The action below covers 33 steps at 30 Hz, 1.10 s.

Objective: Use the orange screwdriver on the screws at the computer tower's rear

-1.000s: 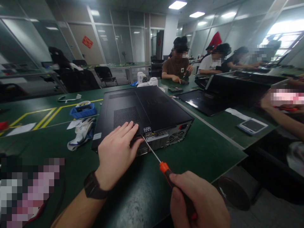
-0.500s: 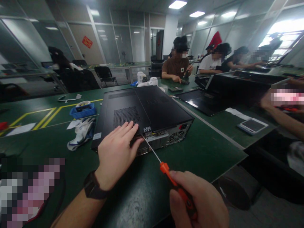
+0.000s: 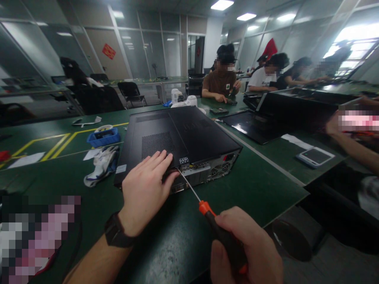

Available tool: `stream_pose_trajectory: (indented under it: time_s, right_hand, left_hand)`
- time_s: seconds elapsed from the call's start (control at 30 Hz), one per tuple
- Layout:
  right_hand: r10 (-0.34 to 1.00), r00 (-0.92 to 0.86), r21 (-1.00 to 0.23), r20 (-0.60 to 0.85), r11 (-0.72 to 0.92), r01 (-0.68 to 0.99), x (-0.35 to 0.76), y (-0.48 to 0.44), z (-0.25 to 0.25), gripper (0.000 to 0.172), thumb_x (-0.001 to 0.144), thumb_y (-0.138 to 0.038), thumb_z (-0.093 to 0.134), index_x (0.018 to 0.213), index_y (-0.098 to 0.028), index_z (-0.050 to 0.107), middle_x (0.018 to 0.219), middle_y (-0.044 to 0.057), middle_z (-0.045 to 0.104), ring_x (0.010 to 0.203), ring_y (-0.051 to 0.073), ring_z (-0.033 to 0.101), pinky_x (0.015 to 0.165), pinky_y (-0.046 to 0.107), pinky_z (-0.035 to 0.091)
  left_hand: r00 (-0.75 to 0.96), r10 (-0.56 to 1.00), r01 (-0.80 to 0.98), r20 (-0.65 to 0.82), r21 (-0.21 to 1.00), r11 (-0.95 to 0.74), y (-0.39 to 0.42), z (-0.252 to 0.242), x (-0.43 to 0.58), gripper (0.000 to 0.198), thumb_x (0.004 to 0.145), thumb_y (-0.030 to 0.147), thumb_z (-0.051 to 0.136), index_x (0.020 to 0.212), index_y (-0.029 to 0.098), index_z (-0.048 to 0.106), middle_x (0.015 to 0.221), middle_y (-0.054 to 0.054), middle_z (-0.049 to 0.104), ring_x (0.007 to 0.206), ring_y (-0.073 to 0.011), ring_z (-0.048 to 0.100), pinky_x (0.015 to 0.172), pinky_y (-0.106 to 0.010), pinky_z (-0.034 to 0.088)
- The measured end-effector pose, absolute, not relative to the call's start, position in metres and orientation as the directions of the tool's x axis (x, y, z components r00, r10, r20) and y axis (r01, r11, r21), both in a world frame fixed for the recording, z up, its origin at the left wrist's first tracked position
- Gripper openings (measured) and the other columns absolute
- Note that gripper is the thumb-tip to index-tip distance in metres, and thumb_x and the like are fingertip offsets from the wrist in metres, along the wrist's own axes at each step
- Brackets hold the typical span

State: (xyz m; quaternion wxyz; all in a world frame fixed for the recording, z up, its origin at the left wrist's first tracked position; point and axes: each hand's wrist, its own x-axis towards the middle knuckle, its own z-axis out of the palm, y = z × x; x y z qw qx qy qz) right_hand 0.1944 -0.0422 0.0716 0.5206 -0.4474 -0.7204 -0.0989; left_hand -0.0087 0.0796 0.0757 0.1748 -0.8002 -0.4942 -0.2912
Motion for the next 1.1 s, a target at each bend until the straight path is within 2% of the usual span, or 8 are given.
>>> stream_pose_trajectory:
  time_s: [0.1,0.2,0.3,0.4,0.53,0.7,0.9,1.1]
  right_hand:
    - [0.511,-0.071,-0.292,0.856,0.593,0.751,0.1949,-0.0411,0.071,0.022,0.089,-0.01,0.06,0.111,-0.015,0.063,0.086,0.004,0.075,0.071,0.016,0.074,0.06,0.026,0.058]
    - [0.522,-0.091,-0.252,0.848,0.548,0.798,0.1972,-0.0424,0.0702,0.015,0.095,-0.016,0.06,0.109,-0.017,0.066,0.087,0.003,0.077,0.07,0.015,0.075,0.063,0.025,0.059]
    - [0.558,-0.055,-0.303,0.828,0.528,0.794,0.1974,-0.0438,0.0698,0.019,0.098,-0.022,0.058,0.114,-0.018,0.066,0.091,0.005,0.077,0.074,0.018,0.075,0.066,0.027,0.061]
    - [0.547,-0.039,-0.356,0.836,0.595,0.721,0.1952,-0.0434,0.0686,0.023,0.093,-0.016,0.055,0.115,-0.015,0.062,0.09,0.006,0.072,0.074,0.017,0.072,0.064,0.029,0.059]
    - [0.521,-0.101,-0.308,0.848,0.638,0.705,0.1953,-0.0416,0.067,0.021,0.093,-0.011,0.056,0.112,-0.014,0.064,0.08,0.002,0.067,0.064,0.014,0.064,0.059,0.028,0.054]
    - [0.509,-0.097,-0.273,0.856,0.602,0.75,0.1971,-0.0385,0.0685,0.019,0.102,-0.024,0.053,0.114,-0.015,0.065,0.084,0.005,0.073,0.067,0.015,0.07,0.058,0.028,0.056]
    - [0.509,-0.09,-0.291,0.856,0.618,0.73,0.1947,-0.0392,0.0706,0.019,0.092,-0.012,0.059,0.111,-0.014,0.064,0.081,0.004,0.071,0.066,0.014,0.068,0.059,0.028,0.056]
    - [0.532,-0.091,-0.249,0.842,0.533,0.808,0.1964,-0.0445,0.0671,0.019,0.098,-0.021,0.057,0.113,-0.016,0.066,0.092,0.006,0.078,0.081,0.016,0.076,0.07,0.028,0.06]
  left_hand:
    - [0.33,0.696,0.895,0.638,0.025,-0.446,0.0792,0.076,-0.008,0.039,0.1,0.034,0.066,0.134,0.019,0.074,0.143,-0.013,0.072,0.132,-0.0326,0.07,0.116,-0.051,0.056]
    - [0.333,0.687,0.891,0.646,0.024,-0.454,0.0795,0.0759,-0.0084,0.039,0.1,0.034,0.067,0.134,0.017,0.074,0.143,-0.014,0.073,0.132,-0.0329,0.07,0.116,-0.051,0.055]
    - [0.347,0.674,0.888,0.653,0.004,-0.46,0.0798,0.0755,-0.0093,0.04,0.098,0.033,0.068,0.133,0.015,0.074,0.141,-0.016,0.073,0.13,-0.0336,0.072,0.114,-0.051,0.056]
    - [0.357,0.665,0.887,0.656,-0.014,-0.462,0.0798,0.0755,-0.0098,0.041,0.098,0.033,0.069,0.133,0.014,0.074,0.141,-0.016,0.074,0.13,-0.034,0.072,0.114,-0.051,0.057]
    - [0.356,0.659,0.889,0.663,-0.024,-0.457,0.0798,0.076,-0.0094,0.04,0.098,0.033,0.069,0.133,0.015,0.074,0.141,-0.015,0.074,0.129,-0.0331,0.072,0.113,-0.05,0.058]
    - [0.356,0.654,0.889,0.668,-0.027,-0.457,0.0804,0.0754,-0.009,0.04,0.098,0.033,0.069,0.133,0.015,0.074,0.14,-0.015,0.074,0.129,-0.0329,0.072,0.113,-0.05,0.058]
    - [0.364,0.64,0.886,0.677,-0.038,-0.463,0.0804,0.0758,-0.0092,0.04,0.098,0.032,0.07,0.133,0.013,0.074,0.139,-0.016,0.075,0.127,-0.0338,0.073,0.111,-0.051,0.059]
    - [0.368,0.635,0.883,0.679,-0.041,-0.467,0.0804,0.0755,-0.0088,0.039,0.099,0.033,0.068,0.132,0.013,0.074,0.139,-0.016,0.075,0.127,-0.0331,0.074,0.111,-0.051,0.06]
